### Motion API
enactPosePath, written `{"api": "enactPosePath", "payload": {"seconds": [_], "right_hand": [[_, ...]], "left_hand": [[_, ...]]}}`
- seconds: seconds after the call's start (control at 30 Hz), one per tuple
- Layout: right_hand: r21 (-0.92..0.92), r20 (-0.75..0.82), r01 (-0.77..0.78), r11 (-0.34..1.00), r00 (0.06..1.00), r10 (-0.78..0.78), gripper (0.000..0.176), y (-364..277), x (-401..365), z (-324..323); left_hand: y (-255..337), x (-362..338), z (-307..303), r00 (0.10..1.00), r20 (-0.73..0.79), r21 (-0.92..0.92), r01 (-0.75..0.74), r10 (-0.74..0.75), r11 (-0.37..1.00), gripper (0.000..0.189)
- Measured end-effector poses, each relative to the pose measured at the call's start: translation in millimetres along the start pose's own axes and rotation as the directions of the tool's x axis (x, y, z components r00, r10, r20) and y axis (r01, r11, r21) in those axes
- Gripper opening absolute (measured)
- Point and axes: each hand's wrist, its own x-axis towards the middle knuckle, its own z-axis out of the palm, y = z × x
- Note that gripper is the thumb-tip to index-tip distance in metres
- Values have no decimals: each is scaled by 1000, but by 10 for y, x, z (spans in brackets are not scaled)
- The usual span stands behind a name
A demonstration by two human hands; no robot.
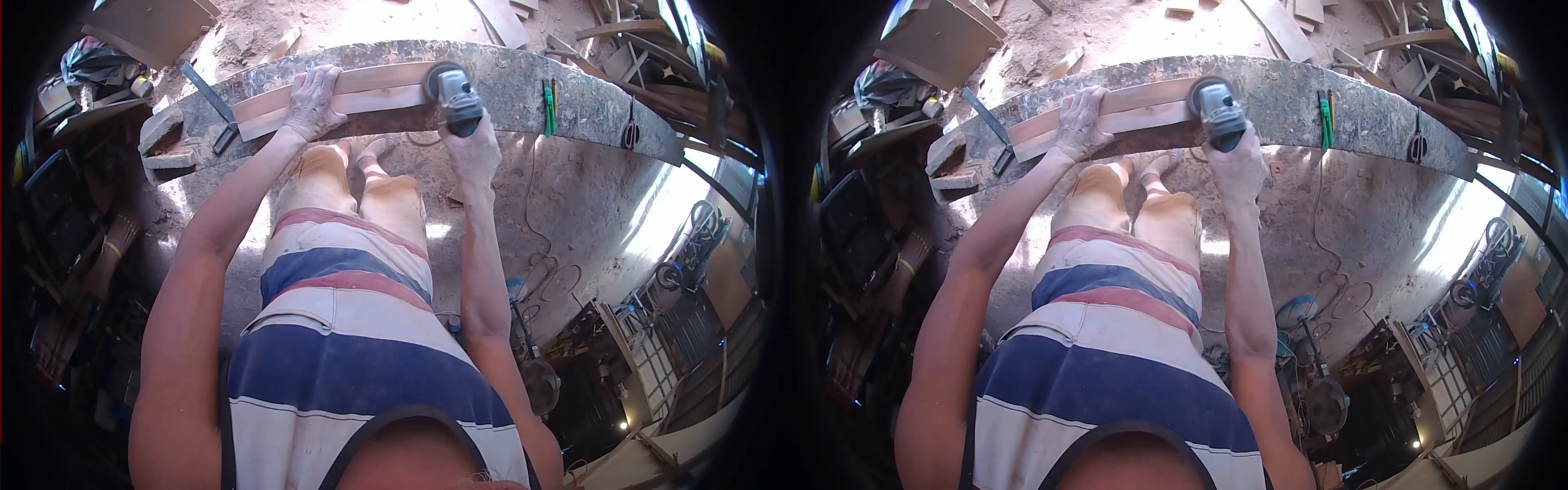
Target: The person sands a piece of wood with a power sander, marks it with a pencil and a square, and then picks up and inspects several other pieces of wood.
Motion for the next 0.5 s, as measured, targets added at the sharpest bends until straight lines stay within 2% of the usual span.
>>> {"api": "enactPosePath", "payload": {"seconds": [0.13, 0.23, 0.33, 0.43, 0.5], "right_hand": [[-26, 52, -24, 999, 998, 25, 75, 89, -121, 24], [21, -25, -40, 999, 999, 40, 76, 43, -67, 20], [-3, 9, -54, 999, 999, 54, 77, -92, 18, -6], [13, -27, 64, 998, 998, -64, 76, -6, 49, 41], [-34, -64, 19, 999, 998, -22, 76, 19, 54, 11]], "left_hand": [[-16, -14, 18, 999, -33, 5, -22, 22, 1000, 102], [-48, -6, 22, 998, -50, -14, -40, 39, 999, 97], [-28, 15, 14, 997, -65, -13, -53, 52, 998, 95], [-20, 12, 5, 998, -56, 3, -42, 42, 999, 95], [-12, 10, 17, 998, -47, 9, -37, 38, 999, 94]]}}
